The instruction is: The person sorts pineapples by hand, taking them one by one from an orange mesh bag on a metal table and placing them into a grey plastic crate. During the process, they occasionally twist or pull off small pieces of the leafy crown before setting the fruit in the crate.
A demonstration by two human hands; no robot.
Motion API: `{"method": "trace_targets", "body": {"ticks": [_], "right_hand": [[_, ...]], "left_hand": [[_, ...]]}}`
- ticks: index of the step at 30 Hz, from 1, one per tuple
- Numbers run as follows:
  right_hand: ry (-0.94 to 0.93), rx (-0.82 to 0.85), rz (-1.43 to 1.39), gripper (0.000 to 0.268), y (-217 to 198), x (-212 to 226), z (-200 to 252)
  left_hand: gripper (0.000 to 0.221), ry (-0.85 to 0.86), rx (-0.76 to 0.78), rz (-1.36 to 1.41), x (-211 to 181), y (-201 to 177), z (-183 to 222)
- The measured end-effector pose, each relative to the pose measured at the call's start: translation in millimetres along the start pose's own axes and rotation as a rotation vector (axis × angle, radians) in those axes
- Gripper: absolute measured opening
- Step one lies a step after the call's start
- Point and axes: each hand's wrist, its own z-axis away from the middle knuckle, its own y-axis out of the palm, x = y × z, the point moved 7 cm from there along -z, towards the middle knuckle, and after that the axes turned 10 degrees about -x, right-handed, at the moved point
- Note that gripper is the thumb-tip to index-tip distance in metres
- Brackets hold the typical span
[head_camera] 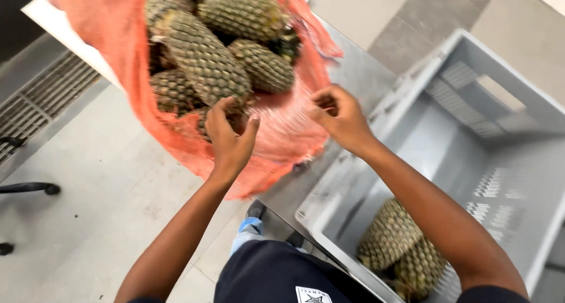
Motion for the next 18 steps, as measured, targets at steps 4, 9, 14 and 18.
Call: {"method": "trace_targets", "body": {"ticks": [4, 9, 14, 18], "right_hand": [[0.099, 0.216, 0.023, 0.042, 96.1, -30.8, -59.6], [0.171, 0.138, 0.189, 0.061, 165.5, -65.1, -106.6], [0.102, 0.05, 0.355, 0.091, 188.0, -59.6, -125.2], [0.088, 0.088, 0.347, 0.093, 197.5, -73.0, -137.4]], "left_hand": [[0.069, 0.001, -0.19, -0.12, 37.0, -38.4, -55.1], [0.081, -0.095, -0.208, -0.068, 74.6, -46.8, -117.6], [0.103, -0.245, -0.168, -0.031, 103.0, -20.5, -138.7], [0.108, -0.297, -0.223, -0.031, 109.3, -11.8, -143.1]]}}
